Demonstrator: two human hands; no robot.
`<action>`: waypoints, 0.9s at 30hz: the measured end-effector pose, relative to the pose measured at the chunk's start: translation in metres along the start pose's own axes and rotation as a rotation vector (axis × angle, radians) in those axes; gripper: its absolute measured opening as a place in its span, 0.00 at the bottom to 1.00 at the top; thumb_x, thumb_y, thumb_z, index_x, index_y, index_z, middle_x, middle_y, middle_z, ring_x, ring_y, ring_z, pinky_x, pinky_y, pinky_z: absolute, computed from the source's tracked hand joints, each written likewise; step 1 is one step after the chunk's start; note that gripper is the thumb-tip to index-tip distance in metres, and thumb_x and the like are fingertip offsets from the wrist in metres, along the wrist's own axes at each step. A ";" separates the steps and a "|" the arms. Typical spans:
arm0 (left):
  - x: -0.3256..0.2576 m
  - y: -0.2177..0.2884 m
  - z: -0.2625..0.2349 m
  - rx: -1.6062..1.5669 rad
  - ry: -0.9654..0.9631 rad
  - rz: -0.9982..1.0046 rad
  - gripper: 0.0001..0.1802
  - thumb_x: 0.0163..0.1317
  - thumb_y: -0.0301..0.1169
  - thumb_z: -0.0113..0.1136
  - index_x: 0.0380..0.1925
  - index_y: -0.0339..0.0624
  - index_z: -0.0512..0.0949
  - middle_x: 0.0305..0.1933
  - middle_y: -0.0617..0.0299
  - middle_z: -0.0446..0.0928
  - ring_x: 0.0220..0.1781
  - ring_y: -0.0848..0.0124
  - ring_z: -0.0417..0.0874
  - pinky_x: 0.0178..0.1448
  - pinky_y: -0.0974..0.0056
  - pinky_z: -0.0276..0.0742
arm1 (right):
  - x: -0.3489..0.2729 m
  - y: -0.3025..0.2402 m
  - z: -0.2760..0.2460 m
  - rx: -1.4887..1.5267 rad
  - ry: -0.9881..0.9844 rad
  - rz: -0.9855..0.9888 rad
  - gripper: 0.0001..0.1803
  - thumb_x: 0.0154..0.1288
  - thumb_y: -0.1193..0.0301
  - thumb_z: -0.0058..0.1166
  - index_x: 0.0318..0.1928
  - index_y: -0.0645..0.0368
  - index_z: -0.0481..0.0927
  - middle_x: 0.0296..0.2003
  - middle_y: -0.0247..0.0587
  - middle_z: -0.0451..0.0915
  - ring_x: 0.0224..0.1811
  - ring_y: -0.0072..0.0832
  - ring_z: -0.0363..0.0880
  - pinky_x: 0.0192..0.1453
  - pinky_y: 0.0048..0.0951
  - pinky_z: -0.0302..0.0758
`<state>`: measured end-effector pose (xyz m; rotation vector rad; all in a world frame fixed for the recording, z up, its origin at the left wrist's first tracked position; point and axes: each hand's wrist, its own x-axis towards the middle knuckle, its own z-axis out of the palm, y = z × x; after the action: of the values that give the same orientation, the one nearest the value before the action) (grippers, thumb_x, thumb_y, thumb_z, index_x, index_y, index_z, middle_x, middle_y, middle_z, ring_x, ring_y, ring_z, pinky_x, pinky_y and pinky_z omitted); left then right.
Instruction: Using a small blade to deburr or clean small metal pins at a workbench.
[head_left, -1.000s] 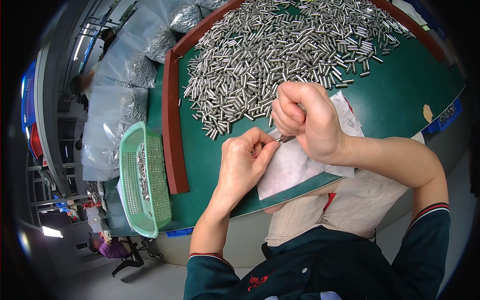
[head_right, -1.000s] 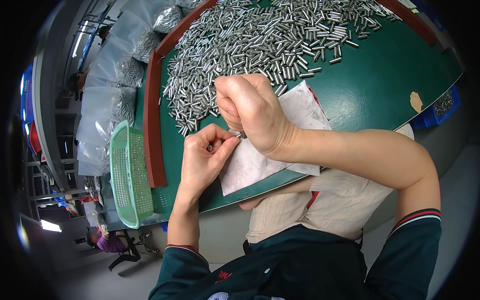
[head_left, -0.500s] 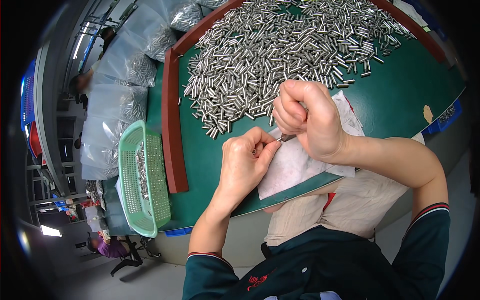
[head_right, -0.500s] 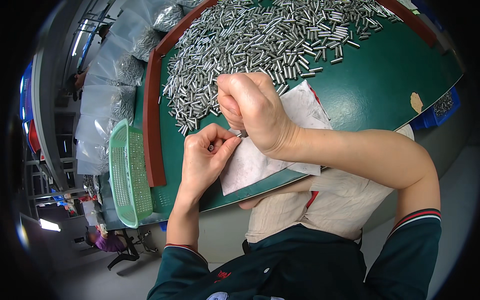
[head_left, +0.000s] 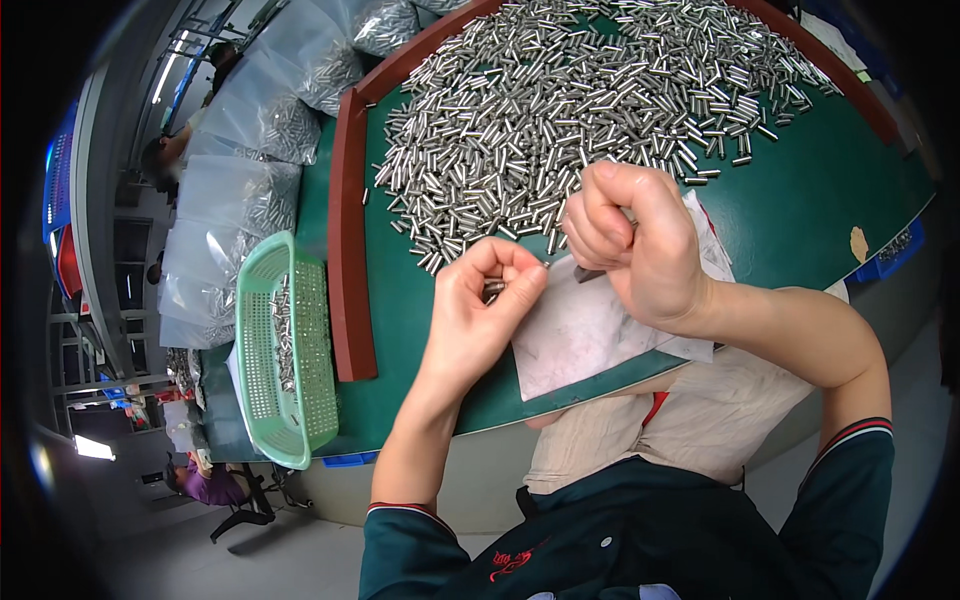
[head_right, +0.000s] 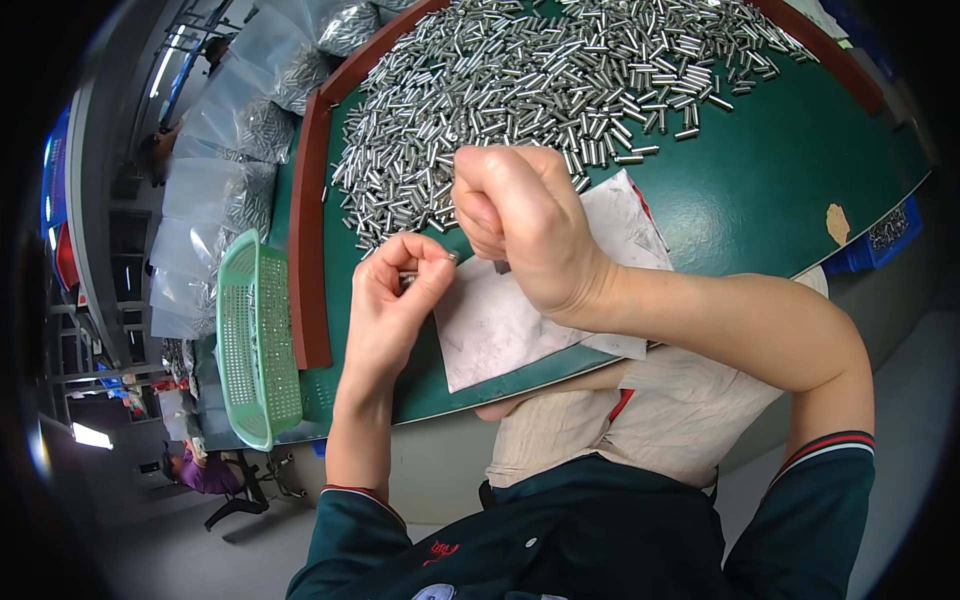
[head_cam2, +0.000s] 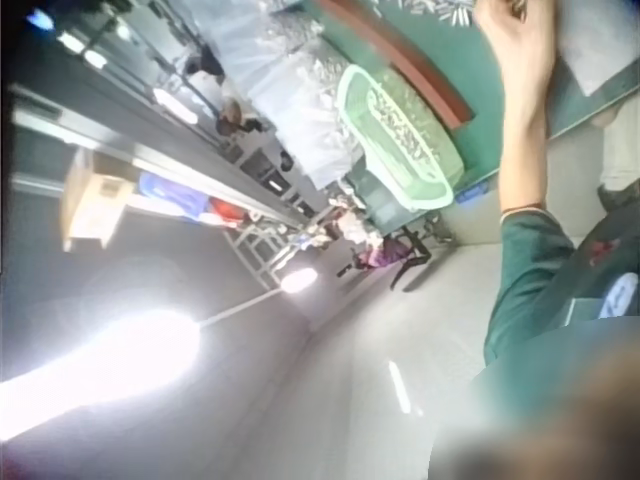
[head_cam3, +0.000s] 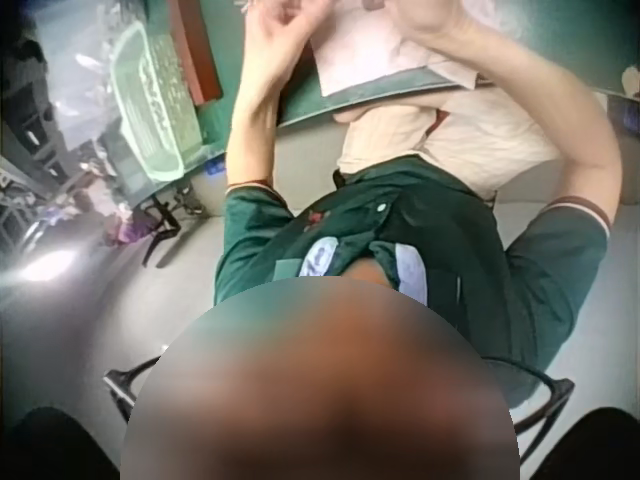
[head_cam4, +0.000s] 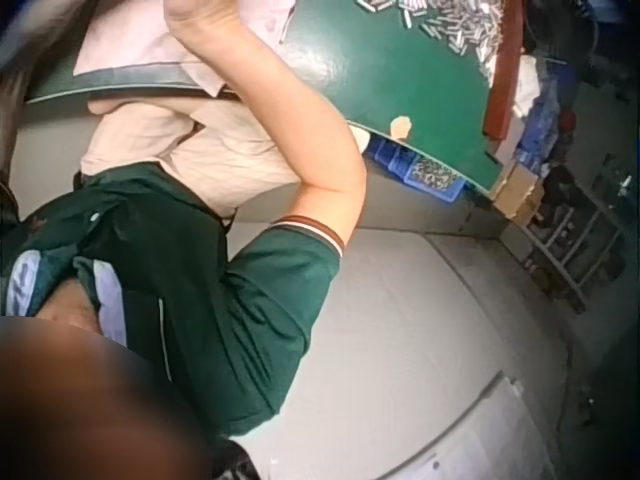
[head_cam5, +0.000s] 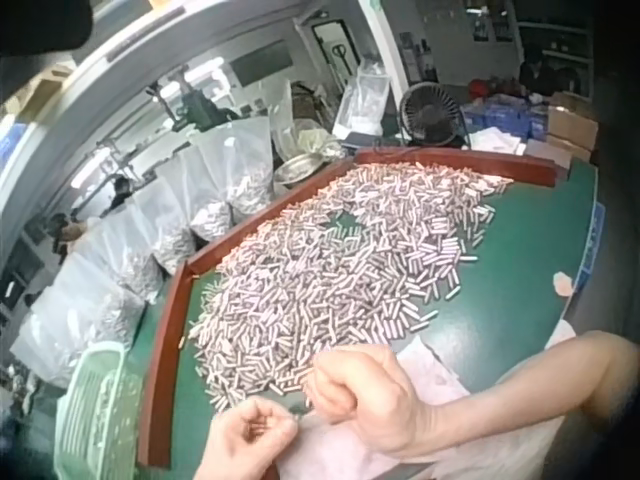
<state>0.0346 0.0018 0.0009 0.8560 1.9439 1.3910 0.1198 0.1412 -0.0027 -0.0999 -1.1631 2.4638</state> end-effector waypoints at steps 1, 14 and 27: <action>0.002 -0.002 -0.006 -0.356 -0.083 -0.154 0.05 0.59 0.29 0.54 0.30 0.39 0.71 0.25 0.67 0.69 0.21 0.85 0.61 0.23 0.78 0.56 | 0.000 0.000 -0.002 0.002 -0.003 -0.004 0.21 0.63 0.66 0.30 0.12 0.53 0.55 0.08 0.27 0.52 0.11 0.17 0.44 0.16 0.22 0.45; 0.012 -0.007 -0.016 -0.875 -0.174 -0.334 0.12 0.64 0.31 0.44 0.39 0.33 0.70 0.28 0.59 0.72 0.17 0.82 0.57 0.22 0.77 0.54 | 0.002 0.000 -0.003 0.010 0.000 0.068 0.21 0.63 0.64 0.32 0.12 0.52 0.54 0.07 0.27 0.51 0.11 0.16 0.43 0.16 0.22 0.44; 0.014 -0.013 -0.015 0.739 0.271 0.259 0.07 0.50 0.24 0.58 0.32 0.40 0.77 0.12 0.59 0.68 0.13 0.72 0.68 0.20 0.68 0.63 | 0.002 -0.002 -0.001 0.006 -0.005 0.091 0.21 0.63 0.65 0.31 0.12 0.52 0.54 0.07 0.27 0.52 0.11 0.16 0.43 0.16 0.21 0.44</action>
<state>0.0128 0.0010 -0.0091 1.3388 2.6989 0.9343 0.1189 0.1436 -0.0020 -0.1480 -1.1774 2.5476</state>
